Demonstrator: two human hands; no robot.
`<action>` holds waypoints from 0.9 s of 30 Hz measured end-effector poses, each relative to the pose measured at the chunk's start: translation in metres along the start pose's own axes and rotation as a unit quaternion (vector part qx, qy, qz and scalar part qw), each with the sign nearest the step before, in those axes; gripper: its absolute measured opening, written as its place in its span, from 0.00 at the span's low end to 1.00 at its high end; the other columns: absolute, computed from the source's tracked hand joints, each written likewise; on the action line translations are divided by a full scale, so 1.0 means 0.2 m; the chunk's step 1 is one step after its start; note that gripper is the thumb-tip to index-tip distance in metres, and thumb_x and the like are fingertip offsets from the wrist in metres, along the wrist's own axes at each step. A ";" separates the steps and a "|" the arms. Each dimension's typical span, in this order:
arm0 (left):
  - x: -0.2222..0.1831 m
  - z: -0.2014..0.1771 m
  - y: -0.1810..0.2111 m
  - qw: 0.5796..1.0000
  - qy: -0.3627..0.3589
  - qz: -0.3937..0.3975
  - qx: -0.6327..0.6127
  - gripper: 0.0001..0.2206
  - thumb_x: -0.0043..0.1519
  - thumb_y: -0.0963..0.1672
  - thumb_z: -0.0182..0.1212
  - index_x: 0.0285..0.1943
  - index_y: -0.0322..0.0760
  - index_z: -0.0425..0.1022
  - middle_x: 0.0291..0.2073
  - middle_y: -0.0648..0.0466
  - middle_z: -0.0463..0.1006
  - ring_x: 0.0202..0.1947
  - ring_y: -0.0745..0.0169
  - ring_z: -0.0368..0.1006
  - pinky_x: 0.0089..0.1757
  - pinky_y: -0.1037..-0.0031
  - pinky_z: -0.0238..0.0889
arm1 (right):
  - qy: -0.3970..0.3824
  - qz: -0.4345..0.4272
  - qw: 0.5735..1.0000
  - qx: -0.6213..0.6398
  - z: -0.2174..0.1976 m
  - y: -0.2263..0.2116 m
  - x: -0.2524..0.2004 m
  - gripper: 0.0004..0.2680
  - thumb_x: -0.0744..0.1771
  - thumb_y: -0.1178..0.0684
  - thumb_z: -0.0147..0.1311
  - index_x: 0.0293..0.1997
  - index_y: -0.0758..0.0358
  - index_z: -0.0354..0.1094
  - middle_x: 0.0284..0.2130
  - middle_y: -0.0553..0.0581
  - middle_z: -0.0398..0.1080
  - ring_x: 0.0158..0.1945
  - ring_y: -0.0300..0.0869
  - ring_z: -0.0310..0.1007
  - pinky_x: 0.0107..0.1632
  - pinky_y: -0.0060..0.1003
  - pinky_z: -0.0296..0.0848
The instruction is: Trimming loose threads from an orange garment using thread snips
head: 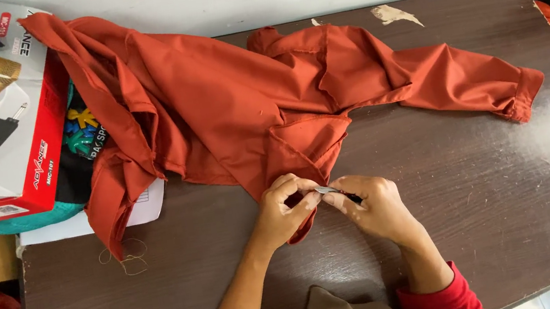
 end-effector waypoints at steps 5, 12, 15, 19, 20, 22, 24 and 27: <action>0.00 0.00 0.00 1.000 -0.004 0.001 0.010 0.06 0.57 0.40 0.72 0.41 0.35 0.84 0.26 0.51 0.76 0.32 0.59 0.75 0.40 0.69 0.69 | 0.034 0.036 0.961 0.270 0.02 0.13 0.05 0.09 0.67 0.49 0.60 0.40 0.63 0.81 0.32 0.61 0.80 0.37 0.45 0.78 0.45 0.41 0.77; 0.00 -0.02 0.01 0.999 0.010 -0.038 0.023 0.05 0.59 0.41 0.69 0.42 0.37 0.84 0.28 0.52 0.79 0.32 0.59 0.78 0.39 0.69 0.73 | 0.134 0.151 0.941 0.271 0.17 0.12 0.30 0.13 0.64 0.53 0.67 0.52 0.61 0.75 0.35 0.64 0.74 0.39 0.45 0.72 0.45 0.41 0.73; -0.02 -0.04 -0.04 0.997 0.017 -0.059 0.053 0.04 0.62 0.43 0.64 0.42 0.41 0.83 0.29 0.52 0.81 0.32 0.58 0.79 0.39 0.68 0.75 | 0.012 0.242 0.970 -0.007 0.25 0.19 0.34 0.11 0.65 0.39 0.61 0.52 0.36 0.73 0.44 0.50 0.79 0.54 0.50 0.77 0.57 0.49 0.72; -0.01 -0.25 0.01 0.968 0.101 -0.102 0.204 0.05 0.64 0.43 0.58 0.44 0.43 0.79 0.31 0.47 0.82 0.34 0.42 0.80 0.38 0.56 0.74 | 0.047 0.191 0.960 0.198 0.33 0.23 0.31 0.03 0.66 0.50 0.61 0.40 0.52 0.77 0.31 0.50 0.73 0.37 0.41 0.72 0.42 0.35 0.71; -0.01 -0.34 0.05 0.931 0.147 -0.127 0.310 0.05 0.63 0.42 0.57 0.44 0.43 0.77 0.31 0.42 0.81 0.34 0.33 0.79 0.37 0.50 0.73 | 0.058 0.159 0.936 0.309 0.35 0.21 0.29 0.03 0.66 0.55 0.61 0.38 0.62 0.77 0.28 0.52 0.68 0.35 0.39 0.66 0.39 0.31 0.67; -0.03 -0.49 0.07 0.901 0.244 -0.073 0.351 0.05 0.65 0.41 0.57 0.48 0.41 0.76 0.35 0.45 0.81 0.37 0.39 0.78 0.41 0.56 0.72 | 0.032 0.151 0.929 0.338 0.43 0.15 0.28 0.04 0.66 0.55 0.62 0.38 0.62 0.77 0.28 0.52 0.68 0.34 0.38 0.66 0.37 0.30 0.66; -0.05 -0.53 0.12 0.858 0.335 -0.019 0.389 0.06 0.68 0.39 0.57 0.51 0.39 0.75 0.40 0.49 0.81 0.39 0.45 0.78 0.45 0.61 0.71 | 0.008 0.144 0.919 0.367 0.50 0.08 0.27 0.05 0.65 0.54 0.63 0.39 0.63 0.77 0.27 0.52 0.68 0.33 0.38 0.66 0.35 0.29 0.66; -0.03 -0.40 0.23 0.839 0.342 0.097 0.412 0.05 0.70 0.43 0.57 0.50 0.41 0.77 0.42 0.54 0.79 0.41 0.55 0.75 0.48 0.66 0.68 | -0.073 0.145 0.902 0.399 0.57 -0.03 0.28 0.03 0.67 0.57 0.61 0.37 0.64 0.76 0.22 0.47 0.62 0.26 0.32 0.57 0.28 0.26 0.56</action>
Point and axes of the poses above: each hand's wrist, its own x-axis towards the middle knuckle, its own z-axis out of the palm, y = z × x, the point moved 3 cm from there along x, towards the middle knuckle
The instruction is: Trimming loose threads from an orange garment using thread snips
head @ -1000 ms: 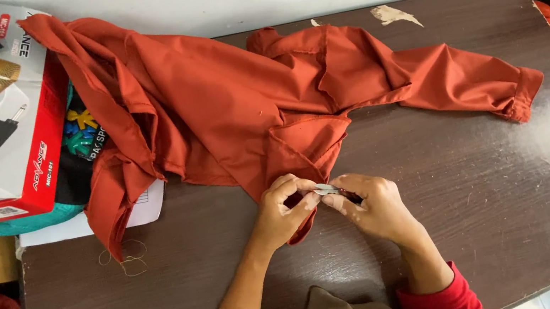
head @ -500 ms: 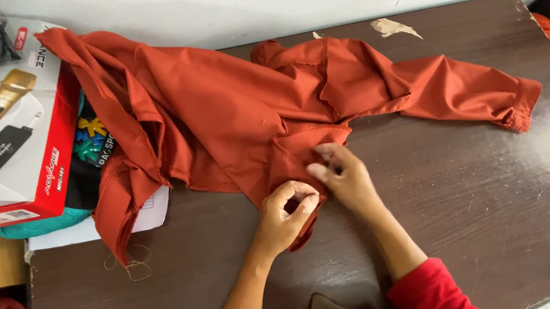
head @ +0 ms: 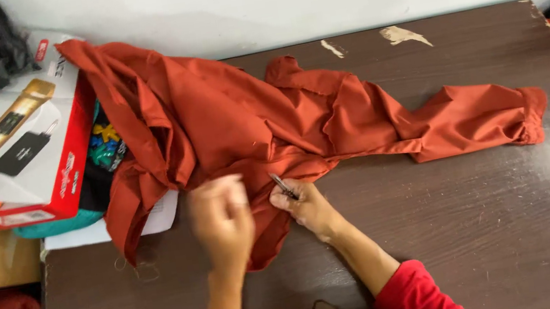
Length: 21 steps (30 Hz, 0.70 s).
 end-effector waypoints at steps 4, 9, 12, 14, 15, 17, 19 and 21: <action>-0.07 0.13 0.03 0.974 -0.138 -0.022 -0.180 0.08 0.69 0.40 0.52 0.50 0.37 0.78 0.41 0.51 0.82 0.43 0.50 0.80 0.46 0.65 0.72 | -0.046 0.048 0.989 0.131 -0.03 -0.04 -0.03 0.04 0.68 0.56 0.58 0.39 0.64 0.69 0.14 0.42 0.53 0.12 0.26 0.50 0.15 0.21 0.50; -0.08 0.16 -0.13 0.949 -0.182 -0.156 -0.206 0.09 0.69 0.41 0.51 0.51 0.38 0.78 0.43 0.47 0.80 0.45 0.47 0.79 0.44 0.64 0.75 | -0.170 -0.004 0.933 0.318 -0.41 0.07 -0.08 0.10 0.65 0.58 0.58 0.23 0.62 0.62 0.07 0.44 0.50 0.08 0.29 0.47 0.12 0.26 0.51; -0.09 0.17 -0.19 0.940 -0.192 -0.184 -0.216 0.09 0.68 0.40 0.53 0.50 0.36 0.79 0.42 0.46 0.80 0.44 0.48 0.80 0.42 0.65 0.76 | -0.260 -0.144 0.875 0.382 -0.46 -0.05 -0.06 0.27 0.70 0.29 0.44 0.11 0.55 0.55 0.05 0.47 0.46 0.08 0.32 0.37 0.15 0.28 0.42; -0.08 0.16 -0.20 0.921 -0.180 -0.224 -0.263 0.10 0.68 0.38 0.50 0.51 0.32 0.77 0.44 0.43 0.79 0.45 0.48 0.80 0.44 0.66 0.77 | -0.034 -0.118 0.956 0.268 -0.42 -0.16 -0.03 0.13 0.71 0.52 0.49 0.25 0.60 0.57 0.11 0.45 0.42 0.09 0.28 0.41 0.14 0.22 0.47; -0.07 0.16 -0.21 0.921 -0.181 -0.224 -0.263 0.10 0.68 0.38 0.50 0.51 0.32 0.77 0.44 0.43 0.79 0.45 0.48 0.80 0.44 0.66 0.77 | -0.032 -0.118 0.956 0.268 -0.39 -0.14 -0.02 0.13 0.71 0.52 0.49 0.25 0.60 0.57 0.11 0.45 0.42 0.09 0.28 0.41 0.14 0.22 0.47; -0.07 0.15 -0.21 0.915 -0.186 -0.249 -0.256 0.10 0.68 0.38 0.50 0.51 0.29 0.77 0.44 0.41 0.78 0.45 0.47 0.80 0.43 0.65 0.79 | 0.082 -0.070 0.983 0.148 -0.36 -0.08 -0.01 0.04 0.69 0.59 0.55 0.37 0.65 0.68 0.11 0.47 0.53 0.10 0.29 0.50 0.14 0.23 0.52; -0.07 0.16 -0.23 0.925 -0.181 -0.246 -0.226 0.10 0.67 0.38 0.51 0.51 0.33 0.78 0.44 0.44 0.78 0.46 0.50 0.80 0.42 0.67 0.79 | 0.089 -0.056 0.988 0.112 -0.27 -0.13 -0.02 0.04 0.69 0.57 0.56 0.40 0.68 0.70 0.11 0.47 0.53 0.10 0.30 0.49 0.14 0.24 0.51; -0.06 0.14 -0.24 0.935 -0.175 -0.241 -0.193 0.10 0.66 0.38 0.52 0.50 0.37 0.79 0.44 0.48 0.79 0.47 0.52 0.79 0.42 0.69 0.79 | 0.094 -0.041 0.992 0.077 -0.23 -0.17 -0.03 0.07 0.69 0.55 0.56 0.43 0.71 0.72 0.11 0.48 0.53 0.10 0.30 0.48 0.15 0.25 0.50</action>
Point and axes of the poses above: each hand's wrist, its own x-axis towards the middle knuckle, its own z-axis out of the palm, y = z × x, the point moved 3 cm from there along x, towards the middle knuckle
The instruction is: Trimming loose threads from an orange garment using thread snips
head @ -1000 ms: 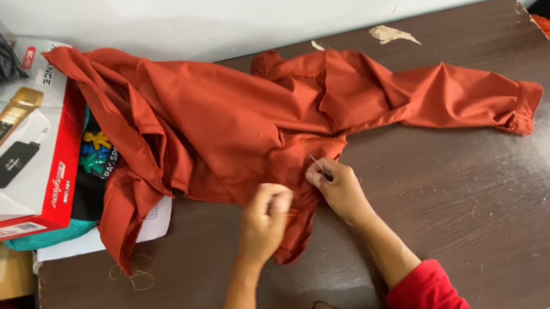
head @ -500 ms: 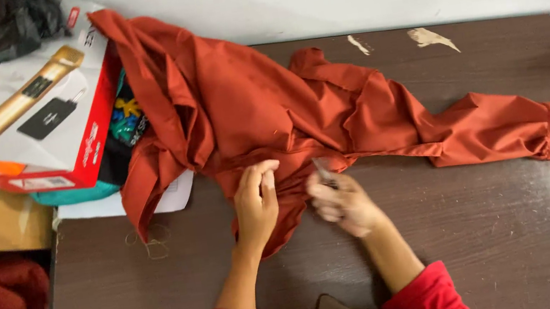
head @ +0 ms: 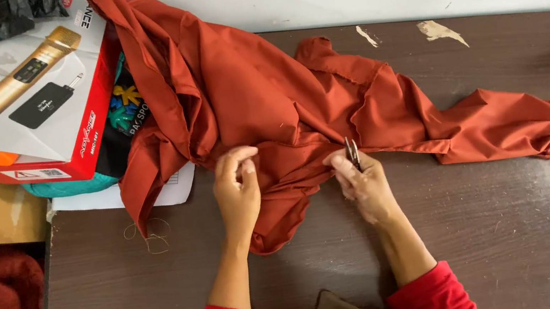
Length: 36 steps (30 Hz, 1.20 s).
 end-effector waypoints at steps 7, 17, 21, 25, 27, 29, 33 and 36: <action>-0.01 -0.12 -0.04 0.989 -0.018 -0.005 0.148 0.18 0.63 0.47 0.61 0.61 0.38 0.72 0.49 0.39 0.77 0.51 0.36 0.74 0.51 0.49 0.66 | 0.136 -0.026 0.989 -0.052 -0.24 -0.06 0.01 0.10 0.72 0.48 0.49 0.46 0.64 0.74 0.11 0.54 0.55 0.10 0.33 0.46 0.14 0.26 0.52; -0.22 -1.26 0.11 0.829 -0.512 0.207 -0.083 0.25 0.73 0.51 0.46 0.25 0.36 0.76 0.19 0.55 0.78 0.16 0.61 0.68 0.25 0.71 0.64 | 0.182 -0.037 0.965 -0.186 -0.82 -0.27 -0.33 0.10 0.74 0.53 0.45 0.53 0.65 0.73 0.22 0.47 0.60 0.18 0.31 0.45 0.21 0.29 0.45; -0.17 -1.20 0.15 0.945 -0.296 -0.085 0.110 0.15 0.57 0.47 0.61 0.38 0.39 0.94 0.34 0.54 1.00 0.29 0.64 0.96 0.43 0.72 0.80 | 0.224 0.022 0.939 -0.261 -0.64 -0.46 -0.30 0.08 0.70 0.53 0.51 0.49 0.60 0.78 0.31 0.51 0.70 0.24 0.33 0.51 0.24 0.28 0.50; 0.00 -0.59 0.50 0.953 -0.231 -0.048 0.188 0.12 0.62 0.44 0.57 0.47 0.39 0.86 0.46 0.59 0.89 0.48 0.72 0.81 0.52 0.78 0.68 | 0.177 -0.087 0.905 -0.377 -0.83 -0.40 -0.12 0.07 0.69 0.57 0.53 0.49 0.63 0.77 0.44 0.56 0.78 0.51 0.42 0.75 0.55 0.36 0.70; 0.07 -0.34 0.45 0.945 -0.251 0.032 0.207 0.12 0.62 0.45 0.57 0.49 0.43 0.84 0.47 0.61 0.86 0.49 0.71 0.79 0.50 0.76 0.68 | 0.194 -0.154 0.855 -0.456 -0.99 -0.36 -0.02 0.08 0.69 0.57 0.53 0.49 0.60 0.78 0.43 0.58 0.77 0.52 0.45 0.74 0.53 0.40 0.68; 0.14 -0.09 0.34 0.919 -0.165 0.266 0.240 0.10 0.65 0.50 0.63 0.50 0.47 0.81 0.41 0.53 0.82 0.42 0.53 0.79 0.43 0.65 0.73 | 0.303 -0.056 0.825 -0.474 -1.15 -0.35 0.06 0.22 0.71 0.43 0.58 0.71 0.64 0.60 0.62 0.72 0.64 0.65 0.66 0.62 0.66 0.62 0.60; 0.27 0.35 0.21 0.891 -0.299 0.041 0.340 0.47 0.57 0.57 0.66 0.81 0.44 0.42 0.72 0.31 0.56 0.65 0.26 0.63 0.50 0.39 0.68 | 0.238 0.030 0.831 -0.502 -1.28 -0.19 0.14 0.24 0.62 0.46 0.70 0.60 0.67 0.67 0.51 0.70 0.72 0.54 0.68 0.72 0.55 0.66 0.71; 0.42 0.61 -0.29 0.820 -0.352 -0.044 0.448 0.18 0.64 0.53 0.55 0.60 0.55 0.58 0.44 0.41 0.81 0.49 0.34 0.78 0.47 0.49 0.72 | 0.276 0.020 0.888 -0.366 -1.56 -0.09 0.15 0.15 0.62 0.49 0.70 0.46 0.63 0.73 0.27 0.62 0.72 0.22 0.51 0.74 0.15 0.43 0.74</action>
Point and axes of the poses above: each hand's wrist, its own x-axis towards the middle knuckle, its own z-axis out of the palm, y = z × x, the point moved 3 cm from there along x, towards the middle knuckle
